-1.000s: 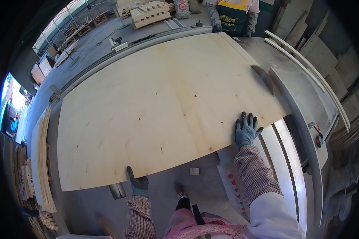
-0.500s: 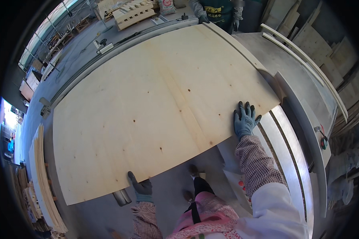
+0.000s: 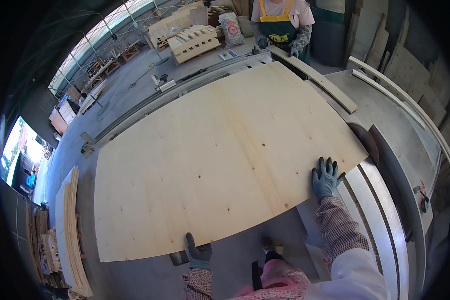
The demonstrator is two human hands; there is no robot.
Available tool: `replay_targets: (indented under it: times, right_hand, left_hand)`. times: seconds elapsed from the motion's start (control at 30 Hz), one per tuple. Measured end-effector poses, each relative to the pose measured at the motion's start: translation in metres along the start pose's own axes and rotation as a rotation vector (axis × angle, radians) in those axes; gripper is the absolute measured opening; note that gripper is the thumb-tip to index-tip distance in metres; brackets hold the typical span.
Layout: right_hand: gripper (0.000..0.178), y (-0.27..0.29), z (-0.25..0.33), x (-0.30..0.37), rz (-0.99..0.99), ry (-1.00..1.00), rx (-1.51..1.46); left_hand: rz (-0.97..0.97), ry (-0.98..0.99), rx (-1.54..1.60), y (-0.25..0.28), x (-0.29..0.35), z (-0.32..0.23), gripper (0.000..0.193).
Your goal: The person carries a large plywood sheet to a panel saw and positions it for cutting. They guide the sheet through the saw blade with both hands while a coworker assists on the opposite side. The person maintains steady pressure and alignment as the sheet is cut.
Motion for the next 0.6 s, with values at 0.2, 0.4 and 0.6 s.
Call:
replay_targets:
  times: [0.2, 0.4, 0.6]
  right_hand:
    - [0.056, -0.012, -0.002, 0.013, 0.0, 0.042, 0.013]
    - [0.057, -0.026, 0.004, 0.028, 0.023, 0.086, 0.035]
    - [0.053, -0.047, 0.001, 0.017, 0.042, 0.11, 0.16]
  left_hand:
    - [0.018, 0.004, 0.006, 0.021, 0.007, 0.005, 0.039]
    - [0.076, 0.022, -0.001, 0.033, 0.002, 0.005, 0.038]
    - [-0.121, -0.032, 0.033, 0.015, 0.003, 0.015, 0.033]
Point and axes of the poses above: each hand's wrist, its own x-axis away from the middle knuckle, its own y-axis out of the back of the hand, z = x × y, the point moved 2 cm from there along -x, towards the middle knuckle, and after that the axes turned 2 degrees about -z, right-handed, at the moved point
